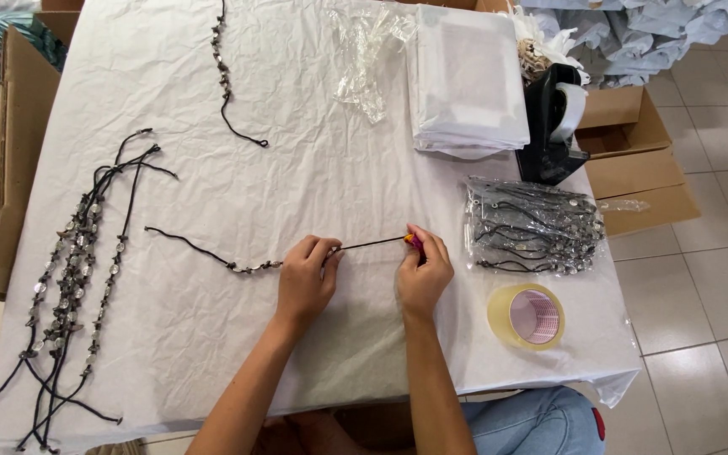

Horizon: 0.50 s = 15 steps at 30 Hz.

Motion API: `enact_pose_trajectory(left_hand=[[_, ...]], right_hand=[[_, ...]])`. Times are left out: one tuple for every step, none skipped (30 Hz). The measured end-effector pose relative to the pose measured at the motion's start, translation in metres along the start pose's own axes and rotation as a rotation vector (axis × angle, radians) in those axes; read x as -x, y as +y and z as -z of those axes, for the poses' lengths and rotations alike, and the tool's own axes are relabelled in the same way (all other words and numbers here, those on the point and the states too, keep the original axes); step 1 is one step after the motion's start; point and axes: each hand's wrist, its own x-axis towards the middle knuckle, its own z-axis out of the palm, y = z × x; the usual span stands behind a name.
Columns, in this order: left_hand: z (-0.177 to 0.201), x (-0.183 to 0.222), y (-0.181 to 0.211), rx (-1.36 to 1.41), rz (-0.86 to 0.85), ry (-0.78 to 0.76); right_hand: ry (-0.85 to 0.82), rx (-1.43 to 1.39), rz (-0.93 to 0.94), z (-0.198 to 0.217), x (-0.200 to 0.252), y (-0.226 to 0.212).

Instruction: Finishing beaded necklaces by inspecting them and using a lighter to singe the cord ends

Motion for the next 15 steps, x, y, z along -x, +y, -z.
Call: enact_pose_trajectory(left_hand=[[0.001,-0.001,0.001,0.004,-0.002,-0.012],[0.0,0.0,-0.003,0.003,-0.002,-0.01],[-0.002,0.002,-0.006,-0.004,-0.007,-0.009],[-0.005,0.004,-0.009,-0.01,-0.012,-0.008],[-0.004,0.003,-0.008,-0.008,-0.012,-0.01],[-0.003,0.003,-0.006,0.014,-0.006,0.001],[-0.002,0.002,-0.005,0.034,0.002,0.013],[0.001,0.002,-0.002,0.034,0.003,0.013],[0.004,0.001,0.001,0.063,0.024,0.014],[0.007,-0.001,0.004,0.091,0.044,0.016],[0.006,-0.001,0.003,0.092,0.045,0.016],[0.006,-0.001,0.003,0.083,0.025,0.019],[0.006,-0.002,0.002,0.073,0.006,0.022],[0.005,-0.001,0.001,0.073,0.007,0.022],[0.004,0.0,-0.001,0.064,0.005,0.029]], right_hand=[[0.015,0.011,0.003,0.0,0.0,0.001],[0.015,0.01,0.004,-0.002,0.001,0.001],[0.05,0.019,-0.02,-0.002,0.002,0.001],[0.085,0.029,-0.044,-0.001,0.004,0.001],[0.086,0.032,-0.045,0.001,0.003,0.004],[0.112,0.052,-0.059,0.003,0.001,0.007],[0.135,0.069,-0.072,0.004,0.001,0.01],[0.133,0.07,-0.073,0.007,0.0,0.008],[0.159,0.072,-0.092,0.009,-0.002,0.006],[0.186,0.073,-0.111,0.011,-0.003,0.005],[0.185,0.074,-0.11,0.011,-0.003,0.005],[0.2,0.053,-0.126,0.011,-0.003,0.006],[0.215,0.031,-0.142,0.011,-0.002,0.007],[0.214,0.032,-0.143,0.011,-0.003,0.009],[0.237,0.011,-0.144,0.011,-0.003,0.011]])
